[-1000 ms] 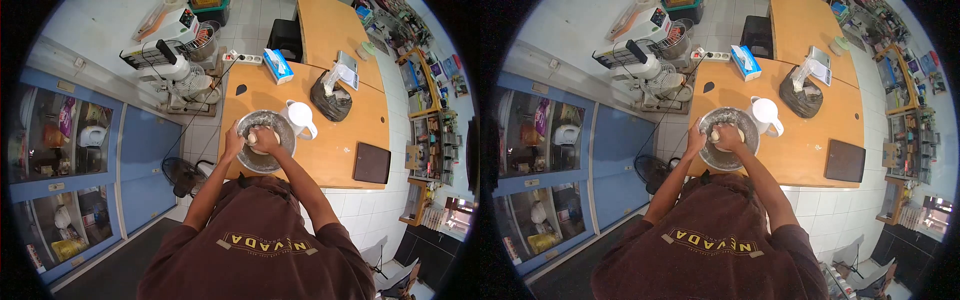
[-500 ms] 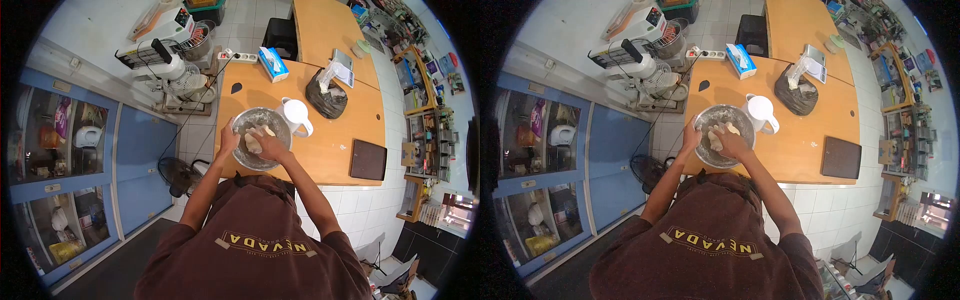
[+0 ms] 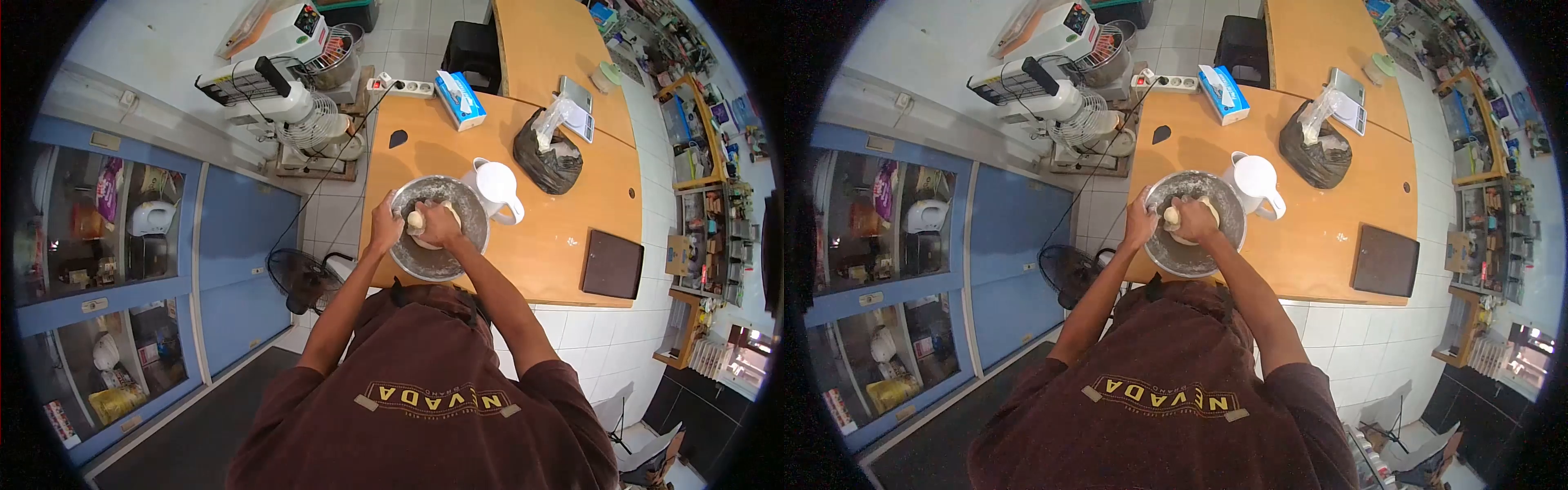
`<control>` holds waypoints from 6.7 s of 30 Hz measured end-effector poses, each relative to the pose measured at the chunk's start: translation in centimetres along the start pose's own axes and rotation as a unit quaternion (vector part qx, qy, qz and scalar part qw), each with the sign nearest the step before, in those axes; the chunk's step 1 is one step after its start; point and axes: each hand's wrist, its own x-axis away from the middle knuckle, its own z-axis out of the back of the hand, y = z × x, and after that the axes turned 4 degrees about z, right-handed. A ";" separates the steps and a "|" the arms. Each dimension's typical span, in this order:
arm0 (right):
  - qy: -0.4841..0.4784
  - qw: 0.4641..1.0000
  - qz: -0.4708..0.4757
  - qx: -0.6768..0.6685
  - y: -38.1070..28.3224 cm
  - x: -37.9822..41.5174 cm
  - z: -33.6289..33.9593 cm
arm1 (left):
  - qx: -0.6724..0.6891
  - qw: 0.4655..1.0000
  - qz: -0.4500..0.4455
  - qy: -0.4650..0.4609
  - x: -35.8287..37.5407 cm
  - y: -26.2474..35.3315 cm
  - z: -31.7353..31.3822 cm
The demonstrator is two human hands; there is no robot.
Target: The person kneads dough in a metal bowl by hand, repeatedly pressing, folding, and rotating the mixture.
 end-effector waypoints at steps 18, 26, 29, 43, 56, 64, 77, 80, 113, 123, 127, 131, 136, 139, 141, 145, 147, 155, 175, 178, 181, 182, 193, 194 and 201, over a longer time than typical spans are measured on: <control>-0.031 0.994 0.009 -0.107 0.8 2.2 1.9 | -0.006 1.000 -0.024 0.008 -0.1 -0.4 -0.2; 0.010 0.996 0.059 -0.068 -3.7 4.8 6.2 | -0.004 1.000 0.003 0.005 0.2 0.7 0.1; -0.038 0.952 -0.025 -0.302 -4.3 4.7 6.6 | -0.001 1.000 -0.018 0.015 -0.3 -1.0 -0.6; -0.085 0.915 -0.142 -0.367 -2.7 3.5 4.6 | -0.002 1.000 -0.002 0.010 -0.2 -1.0 -0.4; 0.145 0.978 -0.027 -0.148 2.4 1.1 -4.0 | -0.005 1.000 -0.004 0.015 0.6 -2.2 -1.0; 0.002 0.914 -0.218 -0.342 -0.9 1.7 1.1 | -0.001 1.000 -0.005 0.025 0.8 -0.2 -0.3; -0.016 0.980 -0.072 -0.187 -2.5 6.7 4.7 | -0.007 0.998 -0.061 -0.012 -0.3 0.7 -0.1; 0.007 0.989 -0.035 -0.141 -2.3 5.8 5.4 | -0.004 0.998 -0.060 0.006 -0.2 0.0 -0.2; 0.029 0.999 -0.016 0.000 0.5 -0.1 -0.5 | -0.021 0.999 -0.011 -0.024 0.6 1.1 0.2; 0.001 0.996 0.080 -0.025 0.4 4.0 2.3 | -0.057 0.997 -0.045 0.018 0.4 -1.8 -0.9; -0.065 0.997 0.046 -0.002 -3.3 6.1 7.8 | -0.070 0.997 -0.018 0.025 0.5 -0.2 -0.8; -0.042 0.990 0.093 0.097 -3.2 6.5 6.1 | -0.041 0.999 -0.006 0.022 1.2 0.1 -0.6; -0.088 0.984 0.035 0.153 -2.7 5.4 2.5 | -0.039 0.998 -0.044 0.039 0.3 -2.8 -1.4; -0.066 0.982 0.044 0.174 -1.7 4.5 0.2 | -0.049 0.998 -0.004 0.029 0.4 -2.6 -1.1; -0.066 0.980 0.048 0.180 -1.0 3.9 -0.2 | -0.052 0.998 0.007 0.019 0.2 -1.7 -1.0; -0.060 0.988 0.058 0.133 -0.5 3.1 0.7 | -0.058 0.998 -0.023 0.027 0.1 -1.0 -1.0; -0.075 0.990 0.052 0.106 -0.4 2.4 1.2 | -0.057 0.997 -0.030 0.030 0.3 -0.8 -1.0; -0.092 0.993 0.029 0.066 -0.9 0.3 2.3 | -0.056 0.996 -0.051 0.047 0.6 -1.0 -0.8; -0.004 0.995 -0.056 0.086 -3.6 3.3 1.3 | -0.016 0.999 -0.018 -0.037 -0.3 -1.9 -0.2; -0.027 0.993 -0.084 0.072 -5.5 3.6 2.9 | -0.002 0.999 -0.008 -0.054 -0.4 -2.4 -0.1; -0.043 0.991 -0.095 0.087 -6.7 3.9 3.9 | -0.003 0.998 -0.020 -0.064 -0.4 -2.2 0.1; -0.049 0.989 -0.095 0.098 -6.8 4.2 4.1 | -0.004 0.997 -0.019 -0.071 -0.4 -2.1 0.0; -0.045 0.982 -0.121 0.136 -5.2 3.4 0.9 | 0.015 0.999 -0.027 -0.044 -0.1 -0.5 0.7; -0.051 0.979 -0.131 0.145 -5.1 3.0 0.6 | 0.025 0.998 -0.022 -0.047 0.0 0.1 0.9; 0.018 0.989 -0.098 0.108 -2.2 1.2 -0.2 | -0.008 0.999 -0.034 -0.041 -1.1 -0.7 0.3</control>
